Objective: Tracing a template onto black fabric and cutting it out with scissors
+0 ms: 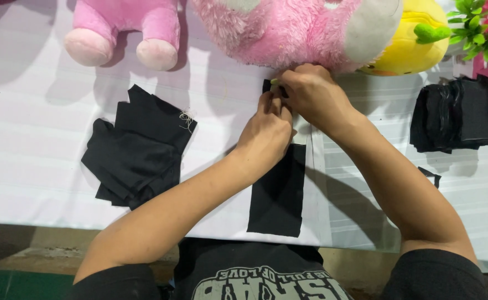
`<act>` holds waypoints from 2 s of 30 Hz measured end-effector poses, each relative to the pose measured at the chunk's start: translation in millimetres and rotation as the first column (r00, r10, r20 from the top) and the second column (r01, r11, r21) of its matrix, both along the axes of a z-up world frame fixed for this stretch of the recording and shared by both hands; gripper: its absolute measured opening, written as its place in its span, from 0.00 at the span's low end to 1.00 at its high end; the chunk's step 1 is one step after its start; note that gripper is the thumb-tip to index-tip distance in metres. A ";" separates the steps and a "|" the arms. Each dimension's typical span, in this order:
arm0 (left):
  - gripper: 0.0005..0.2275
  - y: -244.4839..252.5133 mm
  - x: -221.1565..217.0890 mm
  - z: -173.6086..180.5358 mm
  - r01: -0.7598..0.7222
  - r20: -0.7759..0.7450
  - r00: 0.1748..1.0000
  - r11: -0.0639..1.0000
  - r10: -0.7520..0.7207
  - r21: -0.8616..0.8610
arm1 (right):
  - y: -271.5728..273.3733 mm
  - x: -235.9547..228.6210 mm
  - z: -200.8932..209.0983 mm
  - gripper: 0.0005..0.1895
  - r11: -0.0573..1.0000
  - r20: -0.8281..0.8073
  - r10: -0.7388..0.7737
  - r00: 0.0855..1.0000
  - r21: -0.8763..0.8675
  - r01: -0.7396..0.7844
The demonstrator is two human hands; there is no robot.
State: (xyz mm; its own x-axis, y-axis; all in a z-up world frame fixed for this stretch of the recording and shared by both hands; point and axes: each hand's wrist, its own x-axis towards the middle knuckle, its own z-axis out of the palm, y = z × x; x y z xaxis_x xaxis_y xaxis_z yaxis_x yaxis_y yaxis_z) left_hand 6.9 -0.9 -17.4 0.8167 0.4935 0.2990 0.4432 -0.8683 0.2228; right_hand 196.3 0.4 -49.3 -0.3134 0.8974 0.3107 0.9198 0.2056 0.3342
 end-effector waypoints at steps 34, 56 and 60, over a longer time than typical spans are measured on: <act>0.15 -23.0 34.7 -27.5 0.016 -0.410 0.908 0.970 0.087 0.242 | -10.9 -25.9 83.8 0.04 0.976 -0.719 0.135 0.682 -0.024 -0.218; 0.18 -26.9 53.9 -21.5 -0.137 -0.418 0.885 0.974 0.202 0.182 | 31.1 -29.0 76.6 0.06 0.890 -0.294 0.125 0.948 -0.388 -0.238; 0.18 -26.3 51.6 -16.9 -0.038 -0.446 0.894 0.999 0.032 -0.003 | 38.3 -22.6 63.3 0.07 0.878 -0.240 0.226 0.944 -0.371 -0.304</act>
State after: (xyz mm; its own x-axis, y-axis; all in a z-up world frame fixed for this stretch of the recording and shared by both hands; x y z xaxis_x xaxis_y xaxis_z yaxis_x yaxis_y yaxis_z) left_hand 58.5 -27.2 -34.2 0.8452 0.5254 -0.0983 0.5283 -0.8491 0.0042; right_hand 173.8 38.7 14.0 -0.5295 0.8481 0.0214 0.8483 0.5295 0.0027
